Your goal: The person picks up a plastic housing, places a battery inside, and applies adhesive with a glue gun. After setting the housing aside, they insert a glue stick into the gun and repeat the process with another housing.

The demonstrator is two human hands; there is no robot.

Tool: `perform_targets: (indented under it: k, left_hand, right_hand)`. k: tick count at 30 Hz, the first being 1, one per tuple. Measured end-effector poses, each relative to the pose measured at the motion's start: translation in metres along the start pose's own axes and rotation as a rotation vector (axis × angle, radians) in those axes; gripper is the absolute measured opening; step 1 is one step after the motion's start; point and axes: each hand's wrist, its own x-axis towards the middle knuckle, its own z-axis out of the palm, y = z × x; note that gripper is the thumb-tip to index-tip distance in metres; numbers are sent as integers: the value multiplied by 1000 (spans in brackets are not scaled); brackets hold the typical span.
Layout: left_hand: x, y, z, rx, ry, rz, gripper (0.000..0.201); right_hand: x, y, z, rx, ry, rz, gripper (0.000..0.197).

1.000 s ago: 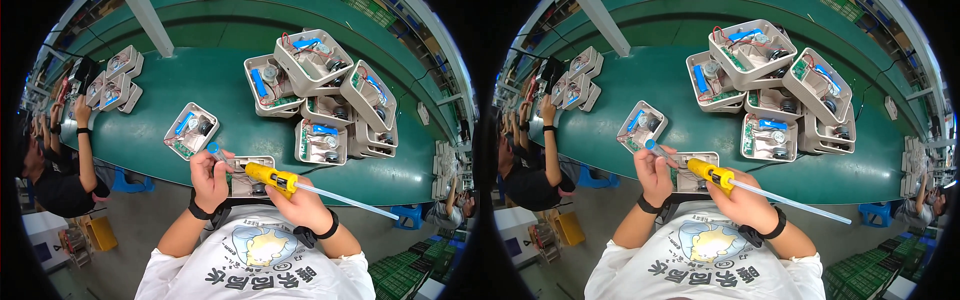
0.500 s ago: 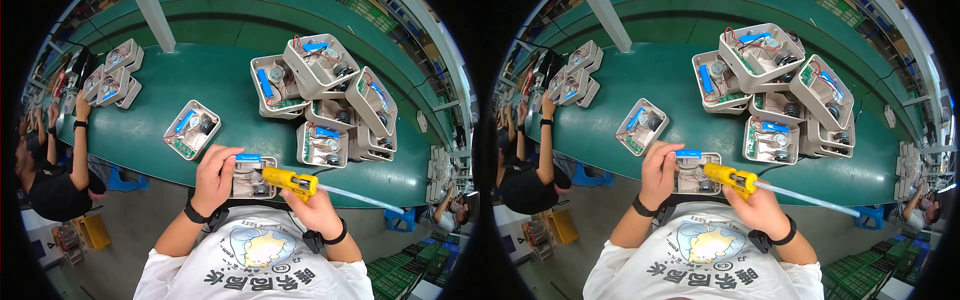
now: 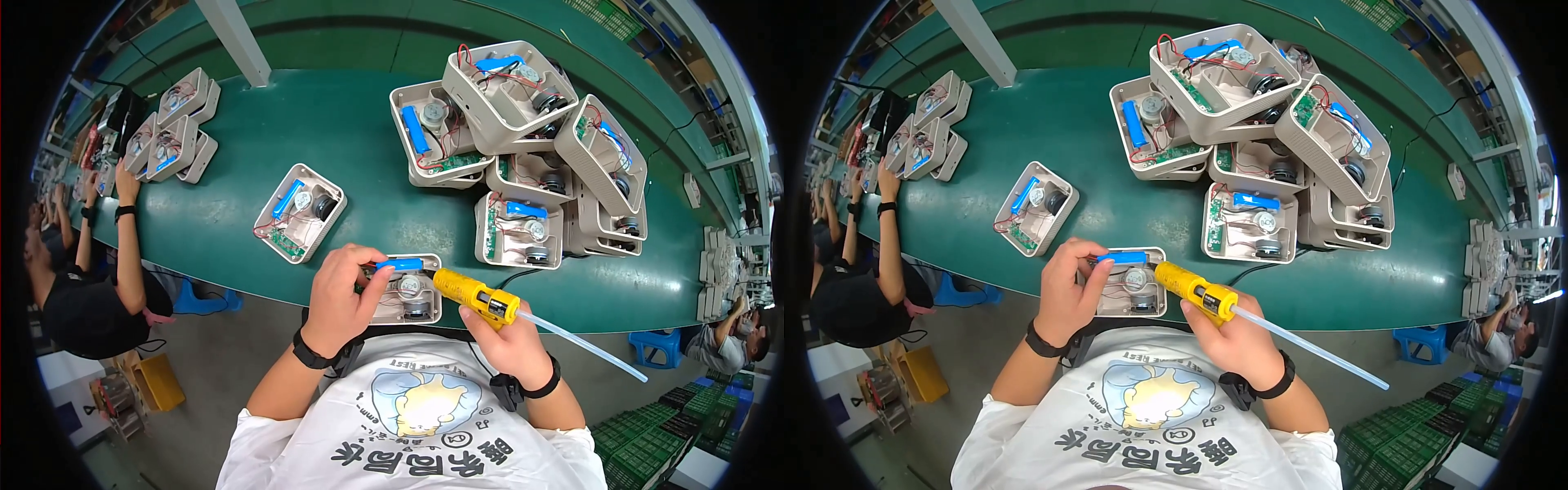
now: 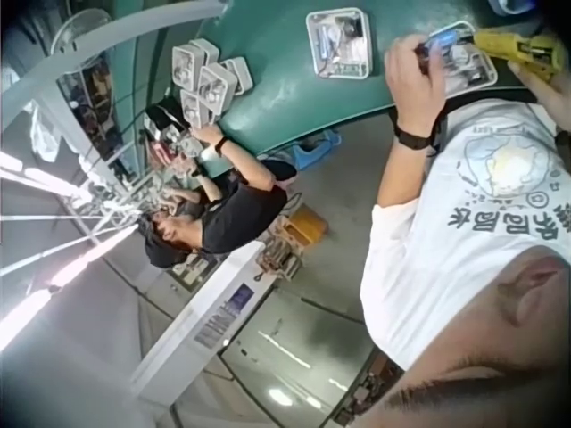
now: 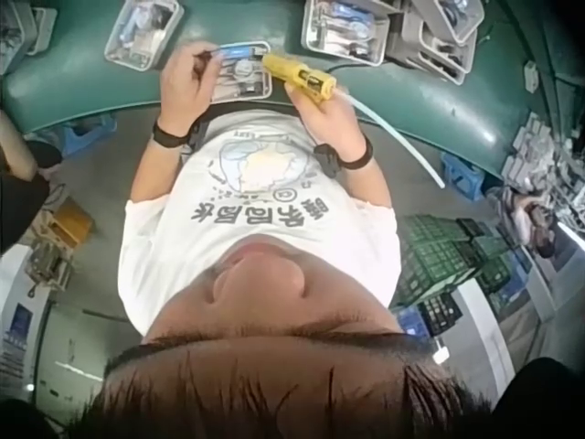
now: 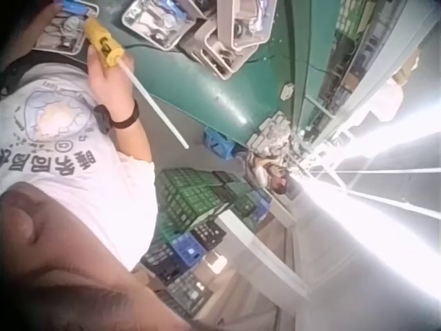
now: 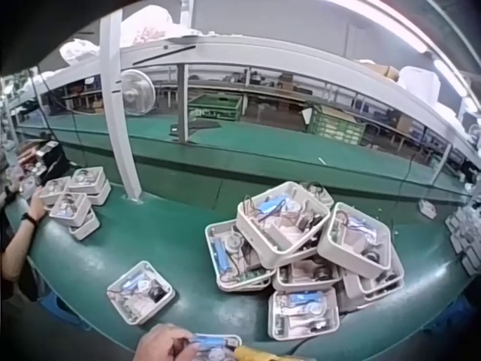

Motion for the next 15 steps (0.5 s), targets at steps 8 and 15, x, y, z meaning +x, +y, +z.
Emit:
perform_targets:
  k: [8, 15]
  left_hand:
    - [6, 7, -9, 258, -40, 144, 23]
    - [33, 7, -7, 99, -86, -2, 21]
  right_hand:
    - [-10, 10, -5, 79, -18, 38, 22]
    - [-5, 12, 0, 266, -41, 134, 25]
